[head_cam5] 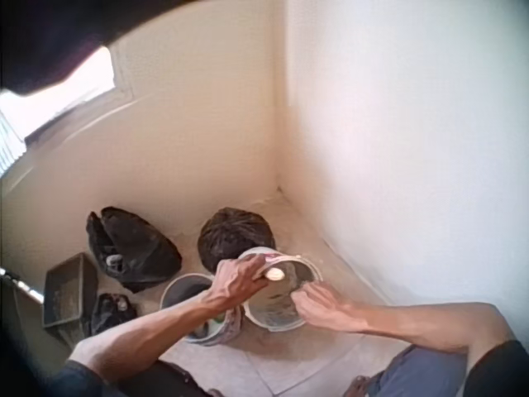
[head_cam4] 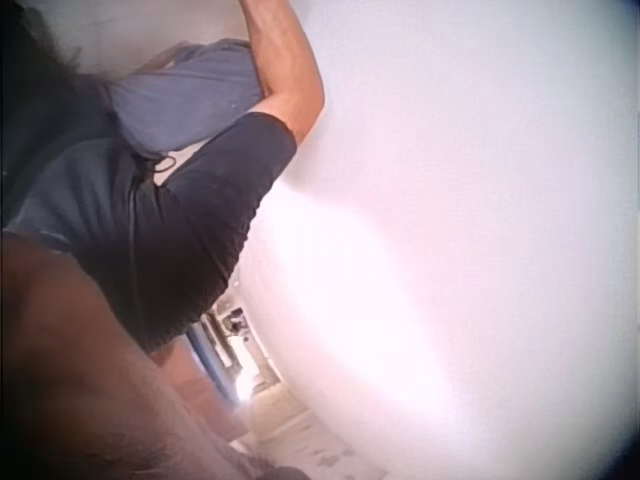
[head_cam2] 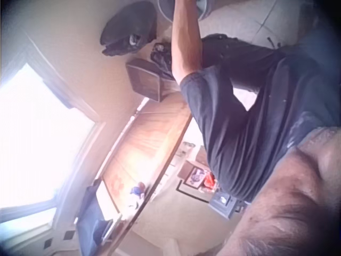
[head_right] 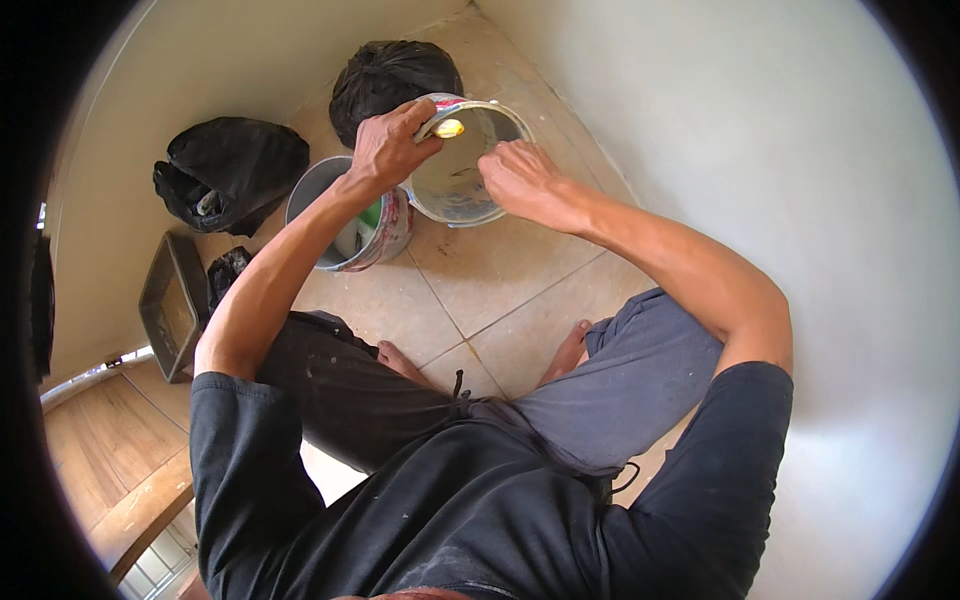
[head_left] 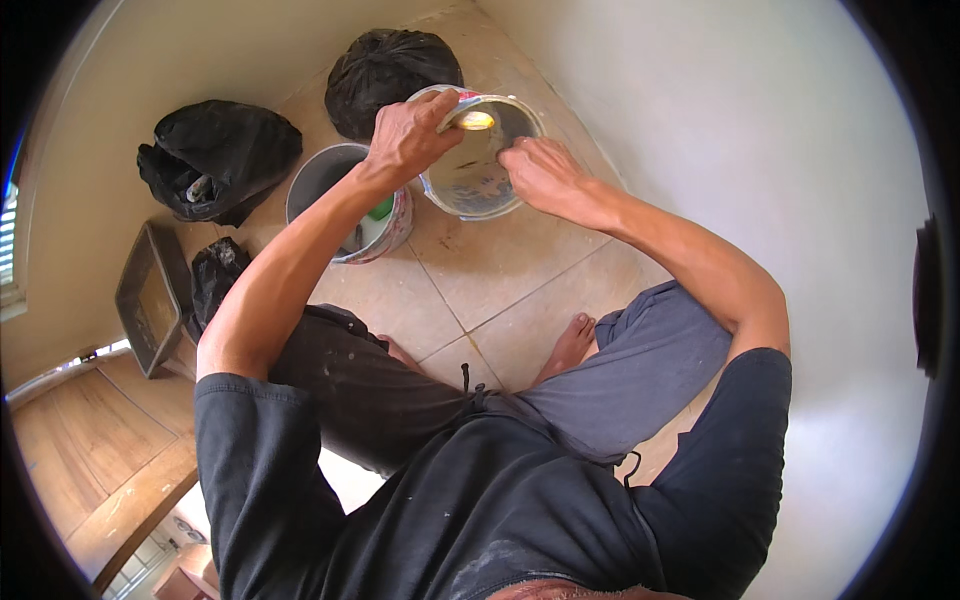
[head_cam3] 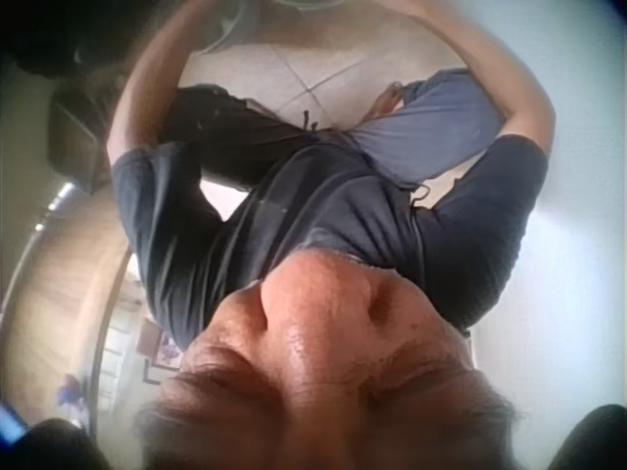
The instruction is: The person sits on the floor and mixes paint inside two buckets by hand, then stirs the mixture in one bucket using a brush.
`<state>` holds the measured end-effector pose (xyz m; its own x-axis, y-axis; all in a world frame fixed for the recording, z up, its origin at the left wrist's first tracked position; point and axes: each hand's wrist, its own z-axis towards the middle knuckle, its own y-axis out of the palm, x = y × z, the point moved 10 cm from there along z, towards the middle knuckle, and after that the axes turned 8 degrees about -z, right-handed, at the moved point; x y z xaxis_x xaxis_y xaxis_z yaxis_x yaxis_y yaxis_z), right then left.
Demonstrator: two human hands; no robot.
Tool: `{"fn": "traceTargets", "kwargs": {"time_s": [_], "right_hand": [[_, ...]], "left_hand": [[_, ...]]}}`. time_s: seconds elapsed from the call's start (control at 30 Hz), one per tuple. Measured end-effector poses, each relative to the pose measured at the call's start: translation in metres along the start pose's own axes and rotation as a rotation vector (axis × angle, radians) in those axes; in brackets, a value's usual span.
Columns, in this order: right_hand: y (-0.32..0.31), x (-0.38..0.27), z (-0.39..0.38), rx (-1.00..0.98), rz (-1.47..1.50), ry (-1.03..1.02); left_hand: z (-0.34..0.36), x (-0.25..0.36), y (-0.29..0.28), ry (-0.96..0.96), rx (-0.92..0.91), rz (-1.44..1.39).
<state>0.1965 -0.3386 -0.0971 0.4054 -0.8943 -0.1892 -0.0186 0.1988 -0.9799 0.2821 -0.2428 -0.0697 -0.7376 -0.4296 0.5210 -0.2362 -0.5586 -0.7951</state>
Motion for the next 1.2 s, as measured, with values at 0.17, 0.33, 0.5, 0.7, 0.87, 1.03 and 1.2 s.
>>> {"fn": "traceTargets", "kwargs": {"time_s": [0.17,0.33,0.5,0.7,0.87,1.03,1.2], "right_hand": [[-0.014,0.002,0.003,0.074,0.001,0.012],[-0.01,0.001,0.005,-0.009,-0.028,0.023],[-0.016,0.011,0.003,0.047,-0.077,0.015],[-0.021,0.0,-0.003,0.229,-0.061,-0.062],[-0.017,-0.013,-0.001,0.035,-0.098,-0.06],[-0.021,-0.01,-0.002,0.136,-0.087,-0.076],[-0.025,-0.02,-0.01,0.246,-0.057,-0.146]], "left_hand": [[0.0,0.0,0.0,0.007,-0.009,0.002],[0.001,-0.001,0.0,-0.013,-0.015,0.002],[0.001,-0.003,0.004,-0.012,-0.045,0.026],[0.003,0.0,0.004,-0.001,-0.036,0.004],[0.002,-0.001,0.003,-0.008,-0.045,0.006],[0.0,0.0,0.0,0.003,-0.027,-0.006],[0.004,0.002,0.003,-0.018,-0.054,0.005]]}}
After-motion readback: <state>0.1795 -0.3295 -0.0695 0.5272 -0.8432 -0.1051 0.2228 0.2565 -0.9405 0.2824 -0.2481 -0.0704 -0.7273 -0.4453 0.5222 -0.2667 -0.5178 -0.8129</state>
